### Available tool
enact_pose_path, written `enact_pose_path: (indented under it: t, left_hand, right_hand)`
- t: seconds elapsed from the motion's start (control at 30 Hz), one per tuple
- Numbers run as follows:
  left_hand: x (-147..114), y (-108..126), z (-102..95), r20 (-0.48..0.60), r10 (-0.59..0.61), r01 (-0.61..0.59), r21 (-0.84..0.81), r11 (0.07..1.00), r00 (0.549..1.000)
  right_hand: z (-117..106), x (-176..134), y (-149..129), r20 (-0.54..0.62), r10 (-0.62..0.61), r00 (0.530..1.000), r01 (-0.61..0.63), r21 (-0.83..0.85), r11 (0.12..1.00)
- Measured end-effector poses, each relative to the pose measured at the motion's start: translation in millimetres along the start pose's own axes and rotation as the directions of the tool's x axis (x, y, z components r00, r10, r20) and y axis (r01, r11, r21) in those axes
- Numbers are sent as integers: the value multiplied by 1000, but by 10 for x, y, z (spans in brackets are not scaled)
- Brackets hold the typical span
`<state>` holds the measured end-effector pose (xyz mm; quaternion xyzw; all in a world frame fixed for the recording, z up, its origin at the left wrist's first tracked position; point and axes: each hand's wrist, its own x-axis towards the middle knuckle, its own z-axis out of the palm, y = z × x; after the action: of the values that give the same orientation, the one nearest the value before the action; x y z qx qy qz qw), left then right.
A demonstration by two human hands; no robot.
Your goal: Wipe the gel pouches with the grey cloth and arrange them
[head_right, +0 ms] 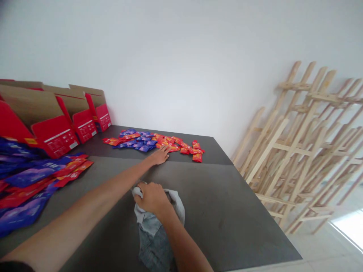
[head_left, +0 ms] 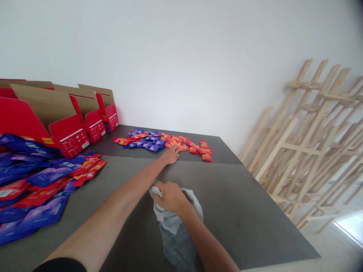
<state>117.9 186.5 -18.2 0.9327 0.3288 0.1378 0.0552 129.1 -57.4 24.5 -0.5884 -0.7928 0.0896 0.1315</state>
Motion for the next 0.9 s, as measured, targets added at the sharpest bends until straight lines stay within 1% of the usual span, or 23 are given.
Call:
enact_pose_path:
  t: [0.07, 0.17, 0.3, 0.43, 0.53, 0.63, 0.7, 0.77, 0.8, 0.83, 0.87, 0.9]
  left_hand:
    - [135, -6, 42, 17, -29, 28, 26, 999, 999]
    - [232, -23, 60, 21, -67, 65, 60, 996, 998]
    - [276, 11, 44, 0, -102, 101, 59, 993, 995]
    - [253, 79, 43, -23, -134, 133, -9, 991, 991]
    - [157, 92, 32, -51, -187, 182, -88, 979, 981]
    - [-21, 61, -33, -81, -241, 223, -187, 957, 967]
    - [-197, 30, -106, -101, -258, 225, -259, 939, 961]
    - [-432, 15, -180, -105, -262, 215, -328, 920, 959]
    - [-570, 21, -209, -98, -260, 197, -418, 887, 961]
    - [-719, 40, -230, -89, -257, 169, -546, 821, 962]
    - [-875, 72, -242, -78, -253, 127, -702, 701, 964]
    - [-1033, 119, -245, -69, -250, 77, -843, 533, 966]
  right_hand:
    - [11, 8, -3, 0, -1, 1000, 1, -11, 1000]
    - [34, 18, 0, -3, -29, 1000, 29, -11, 1000]
    - [41, 22, -6, 0, -53, 999, 53, -1, 999]
    - [22, 9, -16, -5, -42, 999, 42, 9, 999]
    - [7, 1, -9, -18, -38, 999, 38, 35, 999]
    - [-1, 17, 21, -46, 1, 999, 2, 61, 998]
    - [-3, 43, 59, -102, 80, 992, -72, 77, 994]
    - [-5, 71, 109, -204, 185, 961, -162, 121, 979]
    - [-6, 83, 136, -262, 233, 936, -197, 157, 968]
    - [-8, 93, 162, -317, 275, 907, -222, 195, 955]
    - [-9, 100, 186, -364, 309, 879, -237, 230, 944]
    - [-11, 105, 206, -399, 333, 855, -243, 259, 935]
